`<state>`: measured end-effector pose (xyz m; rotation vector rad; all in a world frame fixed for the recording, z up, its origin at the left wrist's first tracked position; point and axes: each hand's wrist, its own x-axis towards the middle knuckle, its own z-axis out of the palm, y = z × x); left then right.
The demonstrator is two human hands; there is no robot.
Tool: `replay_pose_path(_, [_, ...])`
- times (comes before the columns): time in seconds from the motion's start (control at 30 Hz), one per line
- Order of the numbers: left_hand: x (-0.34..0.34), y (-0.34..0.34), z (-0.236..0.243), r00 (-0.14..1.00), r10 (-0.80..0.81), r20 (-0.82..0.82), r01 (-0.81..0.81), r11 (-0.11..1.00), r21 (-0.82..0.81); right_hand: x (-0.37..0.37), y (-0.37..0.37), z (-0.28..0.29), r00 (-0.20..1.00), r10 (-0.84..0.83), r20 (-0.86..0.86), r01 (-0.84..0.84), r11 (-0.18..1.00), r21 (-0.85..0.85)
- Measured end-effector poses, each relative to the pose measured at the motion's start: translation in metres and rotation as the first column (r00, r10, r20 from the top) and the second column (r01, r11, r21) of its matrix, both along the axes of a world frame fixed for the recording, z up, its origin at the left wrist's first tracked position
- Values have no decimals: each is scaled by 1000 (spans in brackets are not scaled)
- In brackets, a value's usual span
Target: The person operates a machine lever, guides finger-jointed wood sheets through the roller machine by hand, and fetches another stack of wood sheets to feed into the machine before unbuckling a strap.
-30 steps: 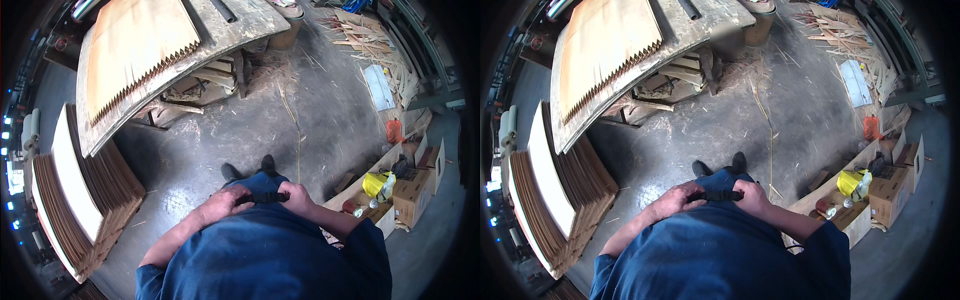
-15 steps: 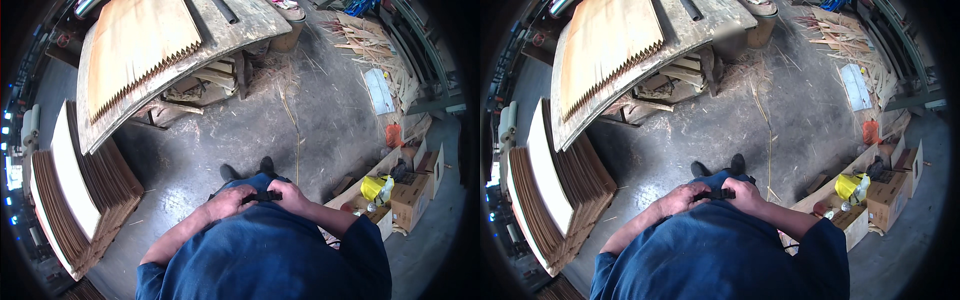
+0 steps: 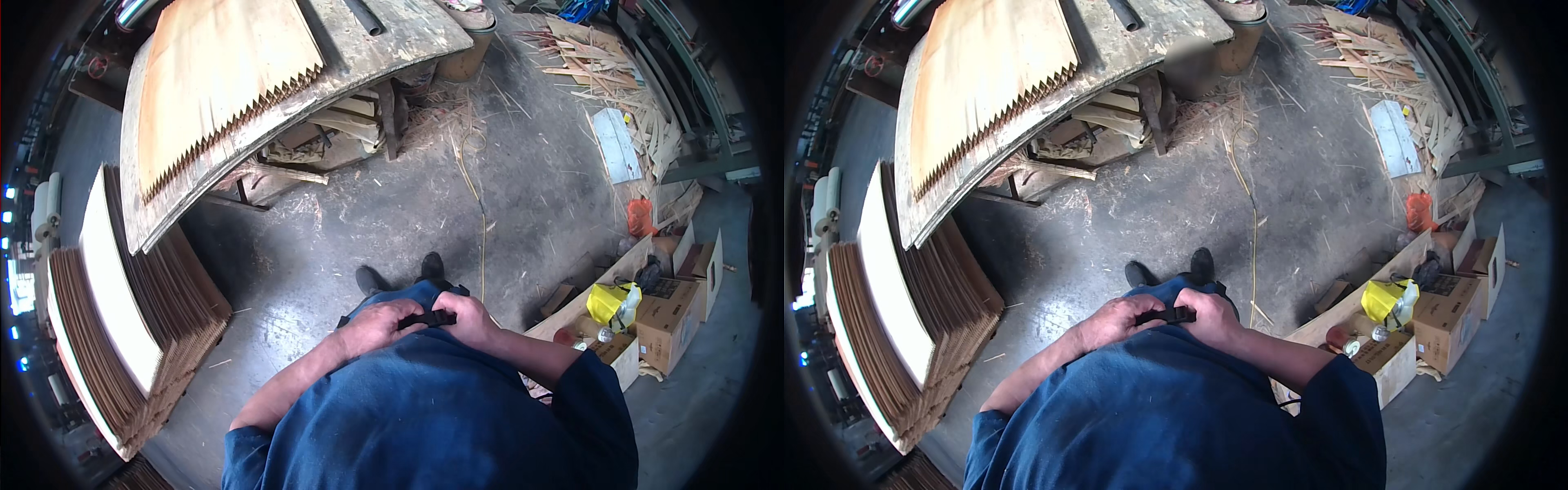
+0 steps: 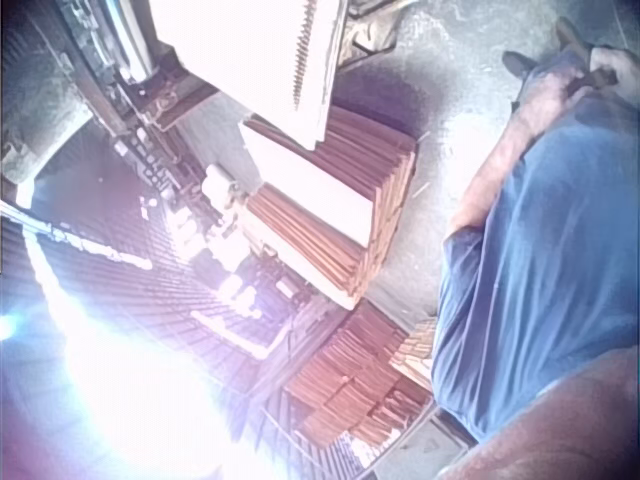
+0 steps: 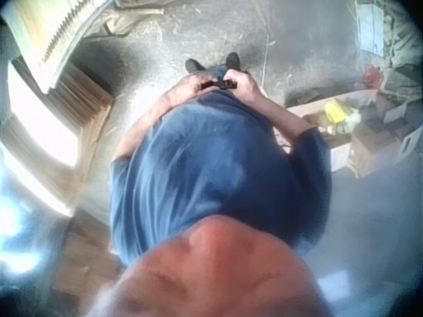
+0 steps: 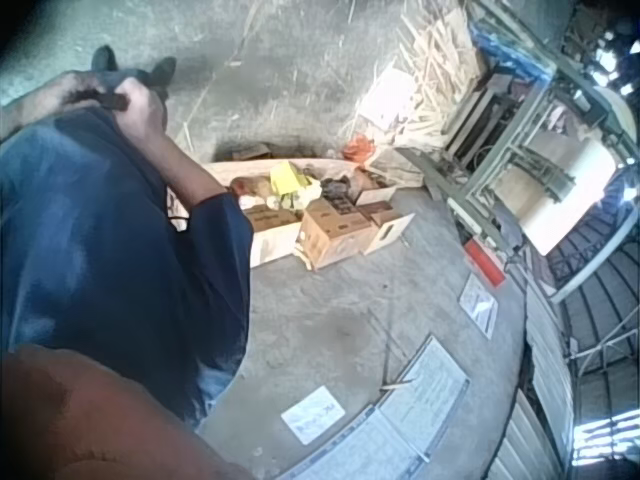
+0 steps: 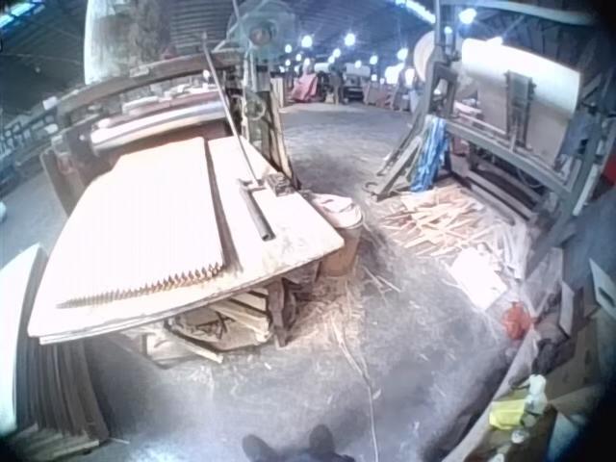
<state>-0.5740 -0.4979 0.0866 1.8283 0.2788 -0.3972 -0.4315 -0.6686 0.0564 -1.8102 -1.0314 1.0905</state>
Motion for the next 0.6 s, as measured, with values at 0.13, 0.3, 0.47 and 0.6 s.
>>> replay_pose_path(0.13, [-1,3,-4,998,-60,21,59,997,43,1,3,4,1000,15,19,-14,1000,-24])
replay_pose_path(0.3, [0,6,-3,998,-36,48,34,999,39,1,5,0,1000,8,-3,-8,1000,-22])
replay_pose_path(0.47, [4,9,3,997,-82,6,82,996,33,4,8,7,1000,18,-8,-18,1000,-18])
replay_pose_path(0.6, [2,9,1,993,-95,76,92,995,47,3,6,3,998,8,61,-9,1000,19])
